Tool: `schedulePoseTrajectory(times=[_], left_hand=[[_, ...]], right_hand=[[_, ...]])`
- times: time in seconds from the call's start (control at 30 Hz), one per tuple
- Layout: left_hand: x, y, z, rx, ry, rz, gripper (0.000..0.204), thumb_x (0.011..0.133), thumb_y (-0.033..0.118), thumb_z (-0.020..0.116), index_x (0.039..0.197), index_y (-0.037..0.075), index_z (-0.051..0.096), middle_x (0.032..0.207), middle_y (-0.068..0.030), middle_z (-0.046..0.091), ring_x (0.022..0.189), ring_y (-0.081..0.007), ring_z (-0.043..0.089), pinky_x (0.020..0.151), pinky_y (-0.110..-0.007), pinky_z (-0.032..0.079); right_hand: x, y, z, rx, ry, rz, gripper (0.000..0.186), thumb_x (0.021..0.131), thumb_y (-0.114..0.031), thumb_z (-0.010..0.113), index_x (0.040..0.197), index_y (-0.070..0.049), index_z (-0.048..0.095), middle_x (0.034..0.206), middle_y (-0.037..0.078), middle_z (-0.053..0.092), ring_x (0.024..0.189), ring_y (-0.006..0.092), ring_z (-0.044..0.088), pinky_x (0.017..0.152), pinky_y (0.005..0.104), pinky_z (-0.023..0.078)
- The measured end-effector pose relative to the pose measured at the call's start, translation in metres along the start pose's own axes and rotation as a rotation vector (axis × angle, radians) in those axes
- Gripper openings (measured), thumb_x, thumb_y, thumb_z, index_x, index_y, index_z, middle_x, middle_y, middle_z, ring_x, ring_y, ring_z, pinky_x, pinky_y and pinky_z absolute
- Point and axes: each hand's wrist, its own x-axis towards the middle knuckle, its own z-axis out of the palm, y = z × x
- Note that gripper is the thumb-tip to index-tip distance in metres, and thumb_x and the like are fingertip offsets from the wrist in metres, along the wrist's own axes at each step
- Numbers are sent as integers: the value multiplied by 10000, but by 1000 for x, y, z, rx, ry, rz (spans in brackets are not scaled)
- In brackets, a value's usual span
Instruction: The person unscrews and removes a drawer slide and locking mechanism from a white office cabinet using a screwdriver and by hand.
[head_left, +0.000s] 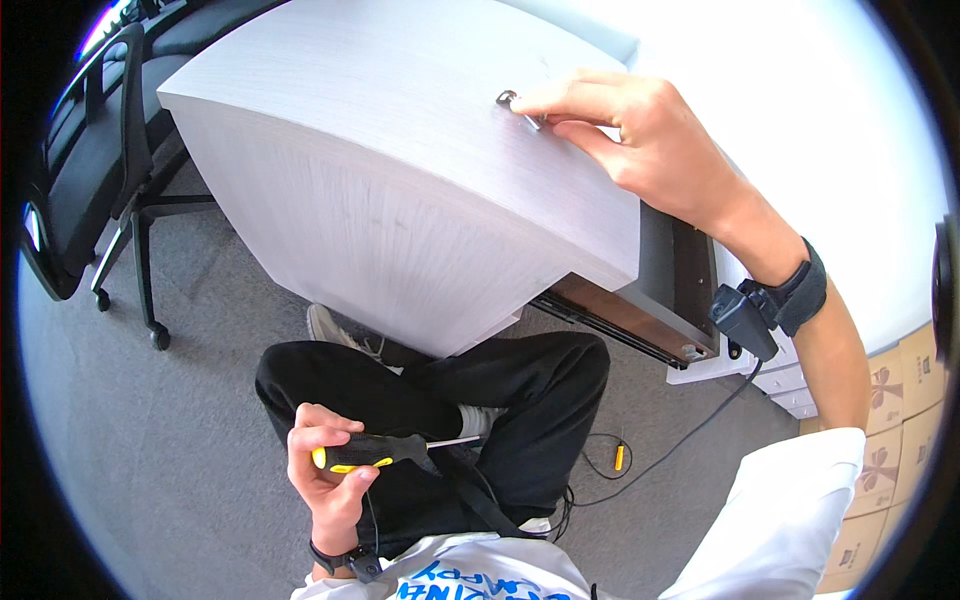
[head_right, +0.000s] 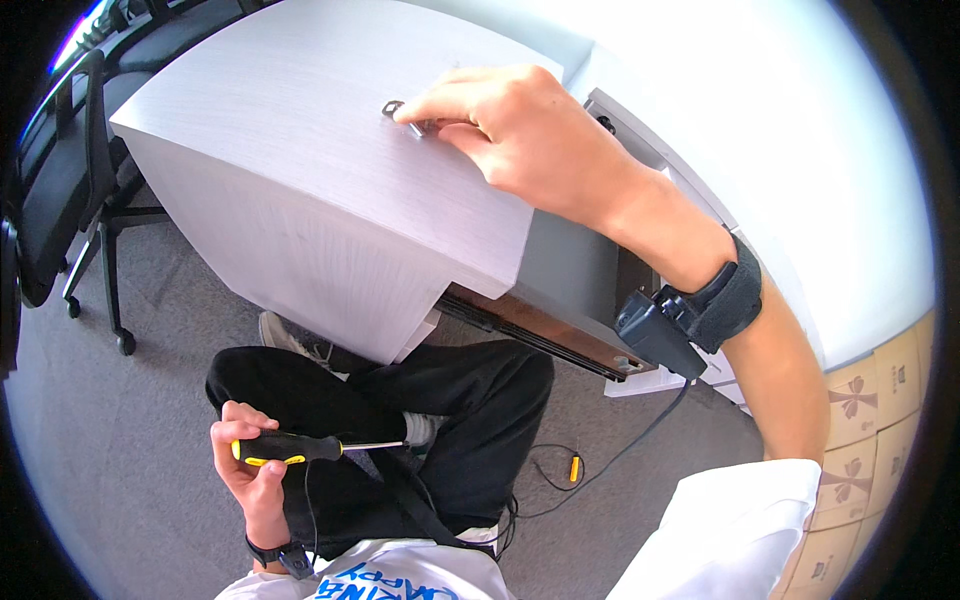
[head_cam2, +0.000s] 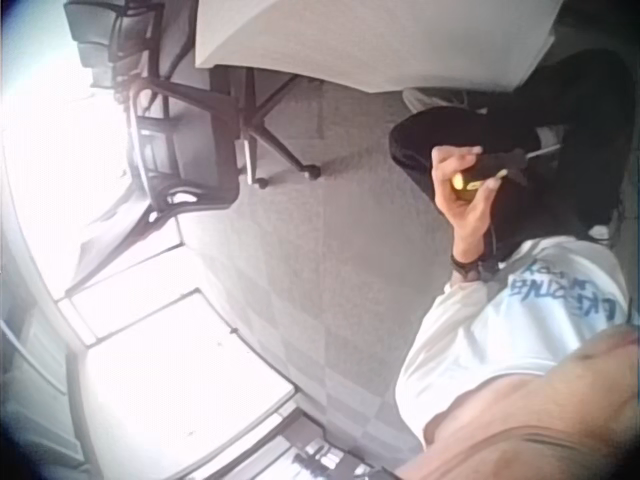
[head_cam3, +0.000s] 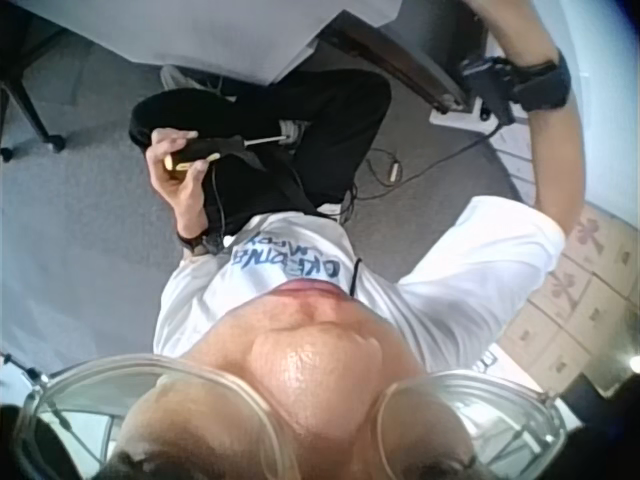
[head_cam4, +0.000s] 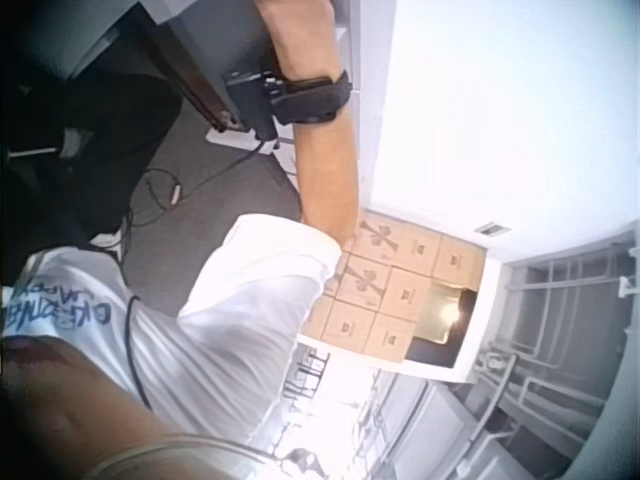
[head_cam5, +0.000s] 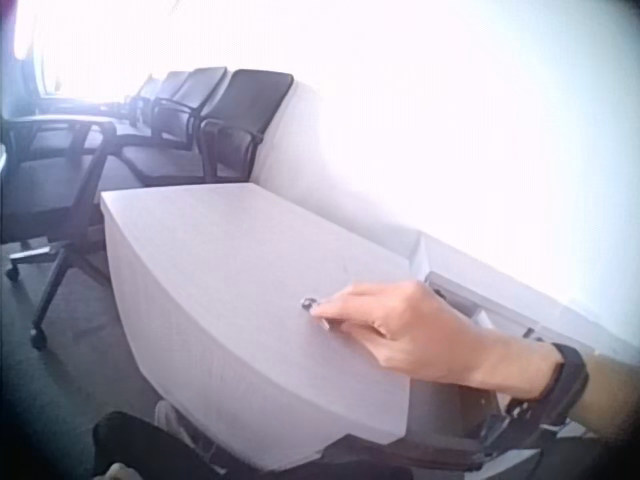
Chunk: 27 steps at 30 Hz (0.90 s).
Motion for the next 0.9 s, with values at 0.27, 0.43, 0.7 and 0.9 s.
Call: schedulePoseTrajectory(times=[0.27,0.43,0.7,0.9], left_hand=[[-2,2,11,-92,65,-12,463,709,280,841,968,85,511,927,-96,551,863,-164,575,734,-260,496],[6,12,40,-17,-41,-29,562,678,377,881,969,82,502,925,-114,594,829,-160,596,683,-246,500],[23,8,128,-3,-374,370,570,654,215,903,1030,128,484,1029,-142,619,819,-240,644,661,-280,527],[41,2,181,26,-261,565,565,729,246,850,1089,120,432,1052,-163,609,835,-241,664,679,-273,574]], right_hand=[[-34,-15,-29,50,86,134,256,821,43,594,1053,-14,685,994,147,690,830,256,663,762,320,534],[-92,-54,-89,-160,-145,364,267,878,49,533,1089,-20,681,1102,114,669,1037,206,642,901,301,515],[-236,-59,-61,-146,178,734,187,907,-23,558,1034,-27,696,1075,108,683,975,222,652,867,301,483],[-269,-46,-39,123,341,852,295,998,-188,471,1069,10,678,1173,127,658,1250,270,519,1049,370,363]])
